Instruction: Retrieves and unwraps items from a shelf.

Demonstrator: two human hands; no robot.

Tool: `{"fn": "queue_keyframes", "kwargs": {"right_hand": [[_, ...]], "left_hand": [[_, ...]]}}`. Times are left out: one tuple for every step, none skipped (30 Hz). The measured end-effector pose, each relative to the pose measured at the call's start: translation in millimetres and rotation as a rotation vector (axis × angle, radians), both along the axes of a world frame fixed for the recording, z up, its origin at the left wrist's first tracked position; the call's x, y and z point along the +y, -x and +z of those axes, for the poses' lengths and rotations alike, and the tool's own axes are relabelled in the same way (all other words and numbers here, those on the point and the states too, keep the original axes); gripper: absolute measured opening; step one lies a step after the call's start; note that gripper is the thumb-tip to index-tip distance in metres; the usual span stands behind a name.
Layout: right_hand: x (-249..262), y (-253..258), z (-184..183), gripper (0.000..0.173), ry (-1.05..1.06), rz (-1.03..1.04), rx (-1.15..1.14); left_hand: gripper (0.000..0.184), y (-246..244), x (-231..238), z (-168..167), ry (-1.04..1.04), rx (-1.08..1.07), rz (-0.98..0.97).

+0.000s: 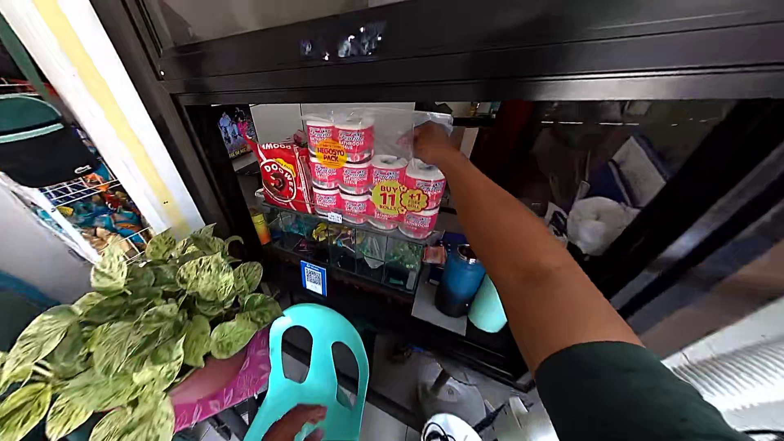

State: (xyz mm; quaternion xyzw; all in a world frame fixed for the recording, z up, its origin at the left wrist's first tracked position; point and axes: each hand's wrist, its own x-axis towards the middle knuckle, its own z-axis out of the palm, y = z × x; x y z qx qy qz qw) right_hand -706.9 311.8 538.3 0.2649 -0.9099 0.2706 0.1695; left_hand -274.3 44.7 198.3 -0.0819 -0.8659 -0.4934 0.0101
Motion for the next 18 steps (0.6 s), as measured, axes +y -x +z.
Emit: {"fn": "queue_keyframes", "kwargs": {"right_hand": [[-2, 10, 0, 0.028, -0.097, 0.072, -0.024], [-4, 19, 0, 0.035, -0.195, 0.125, -0.068], [-7, 26, 0, 0.048, -0.268, 0.148, -0.126], [-10, 30, -1, 0.057, -0.314, 0.139, -0.180], [-12, 36, -4, 0.065, -0.348, 0.113, -0.217], [-13, 44, -8, 0.072, -0.391, 0.084, -0.244], [-15, 50, -11, 0.079, -0.430, 0.052, -0.261], [-17, 58, -14, 0.084, -0.468, 0.027, -0.259], [-19, 65, -18, 0.086, -0.494, 0.005, -0.251], [-18, 78, -26, 0.086, -0.499, -0.003, -0.213], [-18, 89, -35, 0.080, -0.486, 0.007, -0.166], [-18, 88, -38, 0.071, -0.453, 0.035, -0.150], [-20, 81, -37, 0.062, -0.422, 0.063, -0.150], [-22, 72, -35, 0.058, -0.376, 0.085, -0.141], [-25, 69, -36, 0.056, -0.333, 0.097, -0.114], [-27, 66, -36, 0.054, -0.309, 0.110, -0.087], [-29, 67, -36, 0.053, -0.293, 0.114, -0.037], [-29, 72, -37, 0.050, -0.262, 0.097, 0.028]], "left_hand": [[0.030, 32, 1, 23, 0.089, 0.085, -0.064], [0.028, 65, 0, 49, 0.187, 0.153, -0.105], [0.027, 97, -2, 77, 0.280, 0.210, -0.123], [0.027, 129, -3, 108, 0.374, 0.255, -0.132], [0.028, 159, -2, 140, 0.453, 0.288, -0.135], [0.030, 189, -1, 171, 0.517, 0.316, -0.139], [0.032, 218, 1, 201, 0.563, 0.336, -0.144], [0.033, 246, 4, 225, 0.595, 0.387, -0.142], [0.033, 274, 6, 245, 0.619, 0.461, -0.137], [0.035, 301, 8, 263, 0.655, 0.537, -0.133], [0.039, 327, 11, 280, 0.707, 0.626, -0.127], [0.047, 349, 14, 299, 0.768, 0.696, -0.116], [0.060, 369, 18, 319, 0.835, 0.734, -0.089], [0.078, 385, 22, 337, 0.892, 0.746, -0.056], [0.095, 400, 24, 351, 0.930, 0.732, -0.016], [0.107, 414, 24, 361, 0.950, 0.695, 0.016], [0.113, 427, 23, 367, 0.966, 0.635, 0.029], [0.115, 439, 20, 369, 0.968, 0.564, 0.025]]}}
